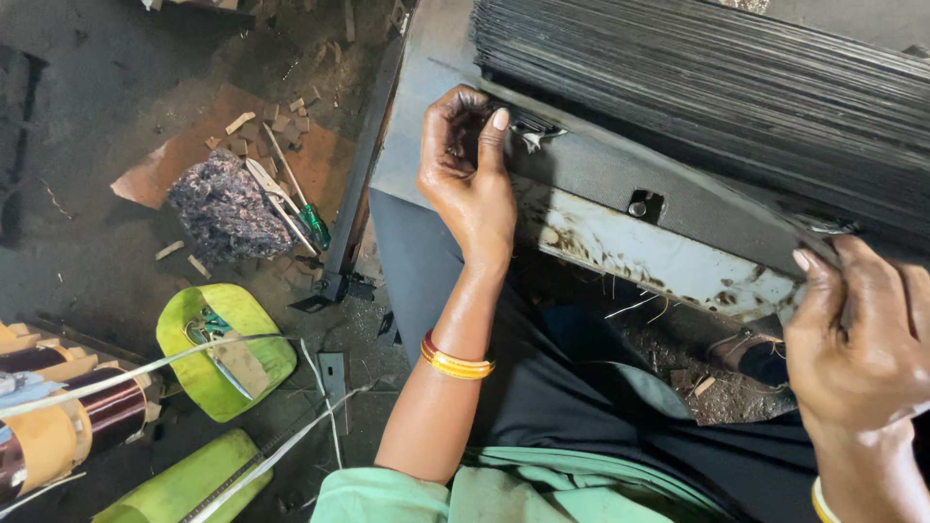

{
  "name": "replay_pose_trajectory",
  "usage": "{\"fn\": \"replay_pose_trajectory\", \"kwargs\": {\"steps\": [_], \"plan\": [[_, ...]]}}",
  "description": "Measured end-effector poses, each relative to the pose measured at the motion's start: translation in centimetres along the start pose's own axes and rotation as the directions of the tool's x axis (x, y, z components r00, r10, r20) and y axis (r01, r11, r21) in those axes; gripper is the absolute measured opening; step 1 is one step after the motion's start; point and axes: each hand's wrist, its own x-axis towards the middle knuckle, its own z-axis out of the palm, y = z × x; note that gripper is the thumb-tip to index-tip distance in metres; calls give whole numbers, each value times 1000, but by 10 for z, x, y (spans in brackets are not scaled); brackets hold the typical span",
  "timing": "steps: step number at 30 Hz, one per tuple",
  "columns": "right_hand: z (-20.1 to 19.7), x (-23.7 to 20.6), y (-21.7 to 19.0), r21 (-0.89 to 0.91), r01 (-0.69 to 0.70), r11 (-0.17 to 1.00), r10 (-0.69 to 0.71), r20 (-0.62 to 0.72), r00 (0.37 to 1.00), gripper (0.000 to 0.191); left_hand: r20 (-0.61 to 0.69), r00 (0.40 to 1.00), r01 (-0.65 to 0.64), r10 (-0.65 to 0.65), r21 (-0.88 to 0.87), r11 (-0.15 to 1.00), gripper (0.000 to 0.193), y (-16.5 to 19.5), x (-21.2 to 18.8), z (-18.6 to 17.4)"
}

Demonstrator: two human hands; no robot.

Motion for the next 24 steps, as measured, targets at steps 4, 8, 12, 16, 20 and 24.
{"fn": "replay_pose_trajectory", "kwargs": {"steps": [4,8,12,16,20,24], "plan": [[-1,2,13,-10,58,998,-57,32,998,26,-5,1000,-3,3,47,999,17,7,-1,1],[-6,12,16,-4,71,997,-71,72,995,29,-18,987,-154,161,207,966,22,29,-3,1],[-18,24,14,-156,147,977,-131,109,985,17,345,730,-679,590,469,566,37,41,11,-12],[-23,29,25,-232,175,957,-158,91,983,20,528,658,-752,537,424,505,38,32,27,-18],[-19,20,42,-121,82,989,-87,-40,995,21,486,655,-755,578,391,527,28,27,26,-16],[-17,8,51,-41,41,998,-49,-200,979,16,530,569,-822,628,384,421,21,26,25,-13]]}}
